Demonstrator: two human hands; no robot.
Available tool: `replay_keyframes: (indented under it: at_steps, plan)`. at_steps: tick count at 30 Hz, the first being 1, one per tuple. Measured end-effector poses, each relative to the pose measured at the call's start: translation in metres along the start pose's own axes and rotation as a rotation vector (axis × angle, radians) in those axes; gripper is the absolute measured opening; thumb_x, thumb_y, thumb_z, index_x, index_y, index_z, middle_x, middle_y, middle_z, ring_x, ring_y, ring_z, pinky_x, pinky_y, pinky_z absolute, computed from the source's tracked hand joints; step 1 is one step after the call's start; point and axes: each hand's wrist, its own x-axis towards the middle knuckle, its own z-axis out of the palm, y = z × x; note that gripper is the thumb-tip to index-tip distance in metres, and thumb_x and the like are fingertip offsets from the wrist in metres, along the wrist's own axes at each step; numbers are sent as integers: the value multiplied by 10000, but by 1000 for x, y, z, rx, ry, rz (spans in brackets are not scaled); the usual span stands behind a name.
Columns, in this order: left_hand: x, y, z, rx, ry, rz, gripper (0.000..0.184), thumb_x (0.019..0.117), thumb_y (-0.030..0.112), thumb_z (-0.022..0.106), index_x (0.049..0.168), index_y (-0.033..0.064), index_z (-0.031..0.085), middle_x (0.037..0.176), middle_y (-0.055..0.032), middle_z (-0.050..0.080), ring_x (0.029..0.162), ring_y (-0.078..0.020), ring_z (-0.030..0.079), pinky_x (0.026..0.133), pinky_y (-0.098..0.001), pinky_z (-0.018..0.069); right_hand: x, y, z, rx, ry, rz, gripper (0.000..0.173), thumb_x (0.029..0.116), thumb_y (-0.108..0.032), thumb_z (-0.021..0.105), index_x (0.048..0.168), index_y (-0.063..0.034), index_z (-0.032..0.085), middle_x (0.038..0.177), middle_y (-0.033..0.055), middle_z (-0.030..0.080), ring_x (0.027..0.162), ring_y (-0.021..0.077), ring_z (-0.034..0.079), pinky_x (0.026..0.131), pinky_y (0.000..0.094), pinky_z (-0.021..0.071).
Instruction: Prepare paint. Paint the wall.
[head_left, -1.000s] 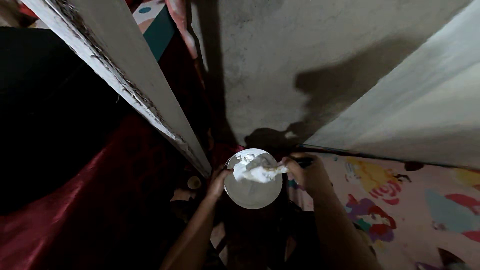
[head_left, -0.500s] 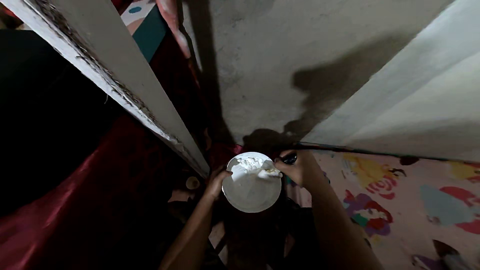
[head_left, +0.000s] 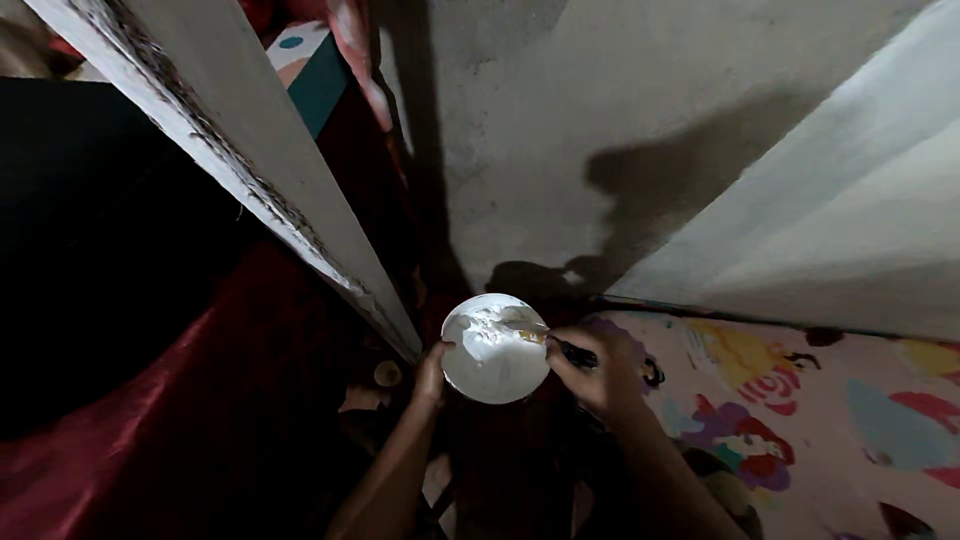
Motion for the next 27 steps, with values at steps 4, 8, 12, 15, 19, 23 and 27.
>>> replay_keyframes:
  at_steps: [4,8,12,15,19,23,27]
  plan:
    - [3,-3,-2,21,-21,24,342,1001,183,452,1279,17,561,1078,-138,688,955,-209,690,808,-402,592,-7,4,31,20,-3,-34,220,925,-198,626,927,-32,772,814,101,728,726,146,689,678,285,580]
    - [1,-3,-1,-3,-12,19,338,1014,183,430,1285,25,556,1069,-134,691,947,-205,693,796,-391,594,-2,3,34,160,5,-25,214,938,-177,634,959,-13,771,854,88,740,764,64,679,726,199,562]
    - [1,-2,1,-66,29,30,337,1032,178,419,1287,10,560,1077,-150,696,962,-224,697,818,-413,595,0,3,22,105,72,-21,239,956,-198,629,1005,-12,771,899,98,746,814,70,688,763,202,564]
    - [1,-3,1,-49,39,60,341,1025,171,443,1306,1,538,1083,-154,691,952,-222,699,802,-407,602,-6,7,35,53,62,-25,238,949,-188,633,1003,-1,771,883,125,743,787,141,704,742,260,587]
    - [1,-4,1,-19,34,97,376,1016,172,454,1345,0,517,1123,-156,679,985,-215,689,831,-401,595,-22,-5,50,69,-6,-115,230,934,-194,637,992,-18,772,818,97,723,728,134,686,687,257,584]
    - [4,-2,-2,-58,56,102,381,1021,203,454,1341,6,516,1125,-171,678,990,-241,692,828,-425,599,-25,-16,45,154,11,-144,199,926,-179,653,962,-24,773,804,77,715,729,75,666,696,187,560]
    - [-1,0,2,-37,72,92,362,1033,186,464,1335,-4,527,1119,-169,682,986,-236,695,829,-419,601,-11,-3,43,77,121,-73,243,945,-185,642,1013,10,771,850,130,723,748,127,679,709,230,572]
